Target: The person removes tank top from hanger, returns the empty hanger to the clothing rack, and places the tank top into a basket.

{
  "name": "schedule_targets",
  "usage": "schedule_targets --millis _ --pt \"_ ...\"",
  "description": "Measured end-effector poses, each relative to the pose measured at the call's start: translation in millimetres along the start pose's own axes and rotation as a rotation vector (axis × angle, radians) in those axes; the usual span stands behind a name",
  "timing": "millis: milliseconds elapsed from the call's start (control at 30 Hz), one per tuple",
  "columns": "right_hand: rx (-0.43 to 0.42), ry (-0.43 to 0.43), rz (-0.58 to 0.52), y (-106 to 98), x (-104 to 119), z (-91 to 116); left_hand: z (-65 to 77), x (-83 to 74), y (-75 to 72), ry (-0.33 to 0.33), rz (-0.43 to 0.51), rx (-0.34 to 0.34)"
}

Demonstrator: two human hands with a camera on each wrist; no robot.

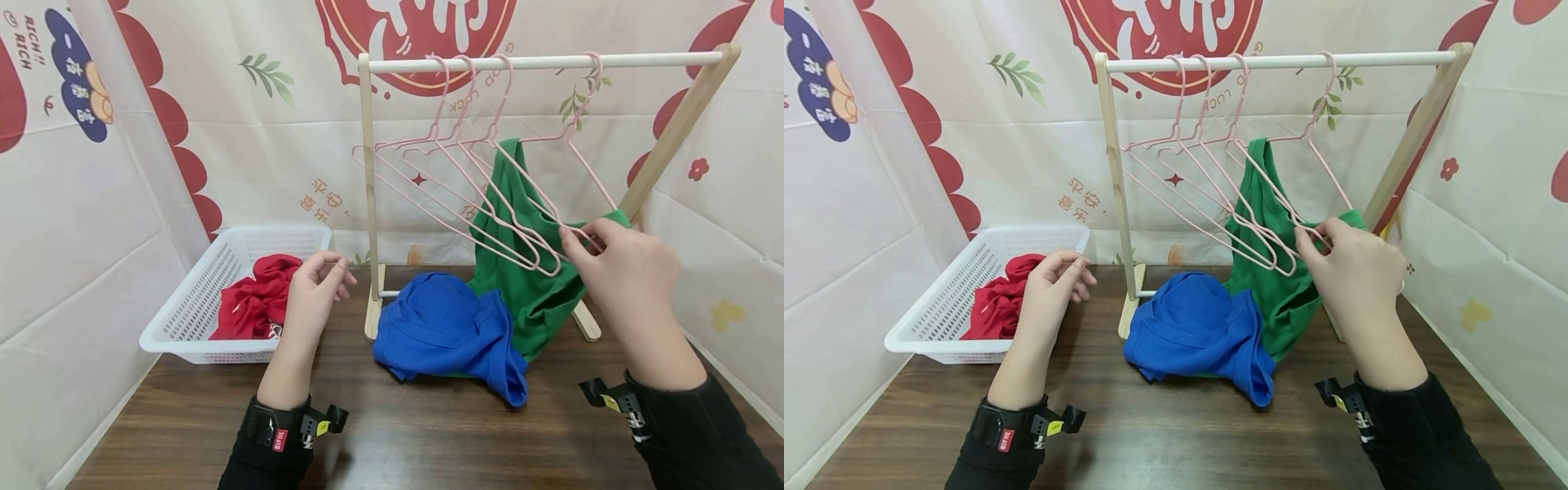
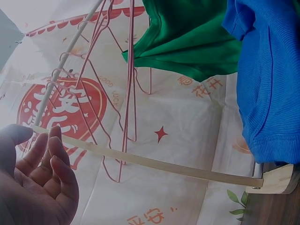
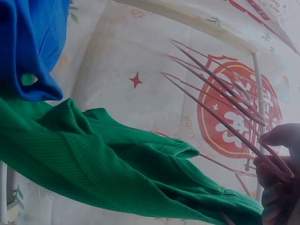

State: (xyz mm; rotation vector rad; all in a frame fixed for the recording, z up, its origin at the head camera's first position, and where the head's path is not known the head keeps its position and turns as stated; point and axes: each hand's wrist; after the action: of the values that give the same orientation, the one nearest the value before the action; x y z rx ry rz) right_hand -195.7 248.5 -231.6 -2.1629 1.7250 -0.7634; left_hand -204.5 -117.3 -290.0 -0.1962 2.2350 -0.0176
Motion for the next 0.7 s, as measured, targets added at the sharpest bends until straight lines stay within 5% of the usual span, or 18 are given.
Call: schedule_targets --millis 400,700 --pt "0.051 0.050 -0.043 -0.9 -2.7 5.1 -0.3 0.1 -1.7 0.001 -0.008 -0.004" --pt "0.007 0.082 -0.043 -4.4 -3.0 6.1 -0.5 -0.5 -3.1 -0.001 -0.009 0.000"
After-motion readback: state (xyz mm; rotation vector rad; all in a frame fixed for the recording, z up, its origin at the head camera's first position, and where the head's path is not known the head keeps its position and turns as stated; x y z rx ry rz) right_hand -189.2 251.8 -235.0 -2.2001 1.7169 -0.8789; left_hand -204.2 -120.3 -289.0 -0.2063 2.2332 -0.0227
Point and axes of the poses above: each hand's wrist, its own z-axis away from the middle knuckle, its own y-axis out of the palm, x = y × z, and after that the axes turned 9 degrees about y, right-handed
